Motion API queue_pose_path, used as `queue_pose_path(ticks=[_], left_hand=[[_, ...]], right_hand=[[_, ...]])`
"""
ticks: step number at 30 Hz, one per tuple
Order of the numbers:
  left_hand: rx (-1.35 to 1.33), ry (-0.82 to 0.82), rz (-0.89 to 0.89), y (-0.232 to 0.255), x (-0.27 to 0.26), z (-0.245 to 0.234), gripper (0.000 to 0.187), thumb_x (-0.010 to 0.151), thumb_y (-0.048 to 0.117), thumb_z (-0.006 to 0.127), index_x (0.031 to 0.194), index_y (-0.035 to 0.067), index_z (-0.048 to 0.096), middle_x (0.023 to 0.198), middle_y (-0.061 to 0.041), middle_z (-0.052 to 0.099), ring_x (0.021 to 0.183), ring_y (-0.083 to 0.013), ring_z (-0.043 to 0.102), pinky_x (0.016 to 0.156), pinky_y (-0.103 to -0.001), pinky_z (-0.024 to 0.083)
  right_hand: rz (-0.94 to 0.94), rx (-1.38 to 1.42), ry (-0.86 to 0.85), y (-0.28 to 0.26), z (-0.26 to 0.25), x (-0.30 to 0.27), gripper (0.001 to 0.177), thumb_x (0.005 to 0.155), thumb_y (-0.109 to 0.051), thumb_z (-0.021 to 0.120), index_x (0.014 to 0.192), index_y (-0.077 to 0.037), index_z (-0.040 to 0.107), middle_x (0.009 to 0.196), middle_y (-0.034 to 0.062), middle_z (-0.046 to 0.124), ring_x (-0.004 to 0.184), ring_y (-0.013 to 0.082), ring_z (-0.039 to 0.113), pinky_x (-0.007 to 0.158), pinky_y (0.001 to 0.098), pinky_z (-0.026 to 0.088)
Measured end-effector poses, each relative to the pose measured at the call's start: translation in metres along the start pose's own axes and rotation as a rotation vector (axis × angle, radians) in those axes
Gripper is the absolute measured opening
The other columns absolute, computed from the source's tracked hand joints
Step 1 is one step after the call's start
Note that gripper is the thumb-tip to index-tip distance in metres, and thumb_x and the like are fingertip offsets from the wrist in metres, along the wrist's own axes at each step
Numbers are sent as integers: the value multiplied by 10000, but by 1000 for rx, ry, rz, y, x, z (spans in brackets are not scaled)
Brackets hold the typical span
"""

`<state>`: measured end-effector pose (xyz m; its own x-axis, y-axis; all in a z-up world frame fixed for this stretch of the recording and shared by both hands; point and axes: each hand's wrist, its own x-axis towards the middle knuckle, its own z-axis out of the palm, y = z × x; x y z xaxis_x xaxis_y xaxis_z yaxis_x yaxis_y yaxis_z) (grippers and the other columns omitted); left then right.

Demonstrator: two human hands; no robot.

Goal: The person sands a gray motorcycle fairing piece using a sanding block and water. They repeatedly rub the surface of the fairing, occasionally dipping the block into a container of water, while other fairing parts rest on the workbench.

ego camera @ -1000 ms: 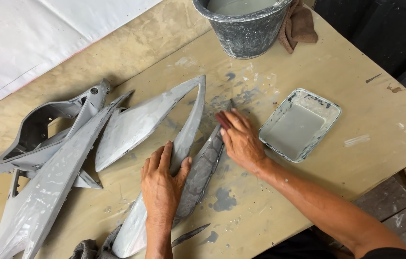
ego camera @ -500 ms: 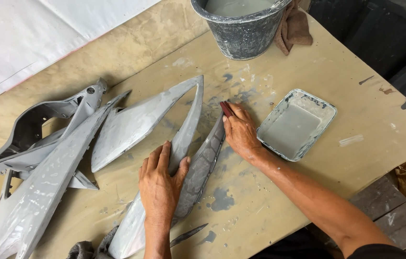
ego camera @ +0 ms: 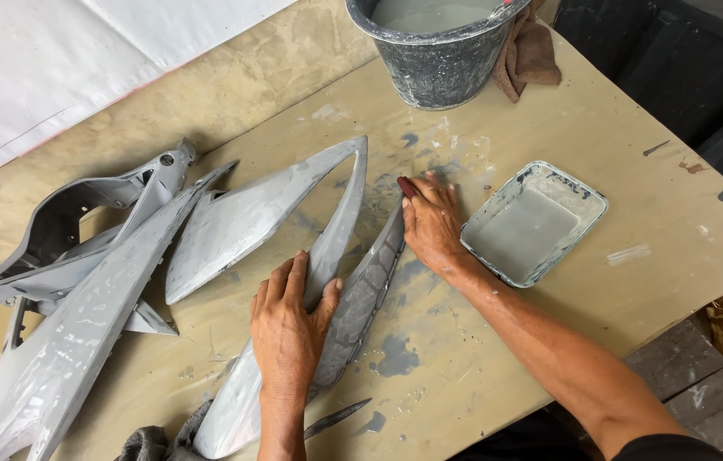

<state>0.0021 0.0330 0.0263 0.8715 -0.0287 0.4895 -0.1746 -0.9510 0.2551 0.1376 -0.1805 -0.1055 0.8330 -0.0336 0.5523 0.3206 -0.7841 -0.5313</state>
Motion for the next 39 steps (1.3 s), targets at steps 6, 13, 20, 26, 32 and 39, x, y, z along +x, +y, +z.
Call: queue_pose_path(ticks=[6, 13, 20, 26, 32, 39], left_hand=[[-10, 13, 11, 0, 0, 0, 586, 872, 416, 757, 1276, -2, 680, 1188, -137, 704, 949, -269, 678, 827, -406, 537], [-5, 6, 7, 4, 2, -2, 554, 893, 396, 735, 1280, 4, 679, 1200, -130, 704, 963, -270, 681, 829, -407, 538], [16, 22, 15, 7, 3, -3, 514, 897, 359, 738, 1274, 14, 679, 1187, -124, 703, 941, -269, 683, 823, -404, 535], [45, 16, 4, 8, 2, -2, 493, 923, 358, 709, 1290, 31, 672, 1202, -110, 697, 953, -264, 676, 828, -409, 527], [71, 47, 39, 1, 1, 4, 452, 1026, 465, 597, 1268, 95, 693, 1093, -85, 690, 984, -267, 687, 821, -386, 521], [24, 60, 52, 7, 10, 14, 457, 1014, 468, 616, 1266, 95, 696, 1080, -90, 696, 981, -277, 685, 812, -400, 521]], right_hand=[[64, -165, -32, 24, 23, 6, 348, 937, -131, 564, 1232, 4, 689, 1296, 102, 616, 1335, 385, 475, 1146, 574, 294], [-32, 69, -97, -5, -13, -17, 258, 987, -95, 542, 902, 63, 727, 1457, 220, 521, 1455, 451, 344, 1209, 680, 156], [-318, 53, -140, -55, -60, -45, 288, 985, -128, 564, 1157, 79, 667, 1497, 198, 459, 1446, 402, 376, 1197, 617, 278], [-306, 2, -169, -28, -38, -45, 333, 1016, -182, 517, 1189, 68, 652, 1507, 249, 461, 1445, 451, 358, 1198, 657, 243], [-366, 44, -150, -46, -46, -66, 339, 1050, -254, 486, 1191, -31, 698, 1503, 111, 523, 1462, 357, 395, 1168, 625, 270], [-337, 41, -123, -42, -44, -62, 338, 1053, -247, 477, 1159, -20, 705, 1496, 112, 533, 1463, 363, 388, 1162, 647, 271]])
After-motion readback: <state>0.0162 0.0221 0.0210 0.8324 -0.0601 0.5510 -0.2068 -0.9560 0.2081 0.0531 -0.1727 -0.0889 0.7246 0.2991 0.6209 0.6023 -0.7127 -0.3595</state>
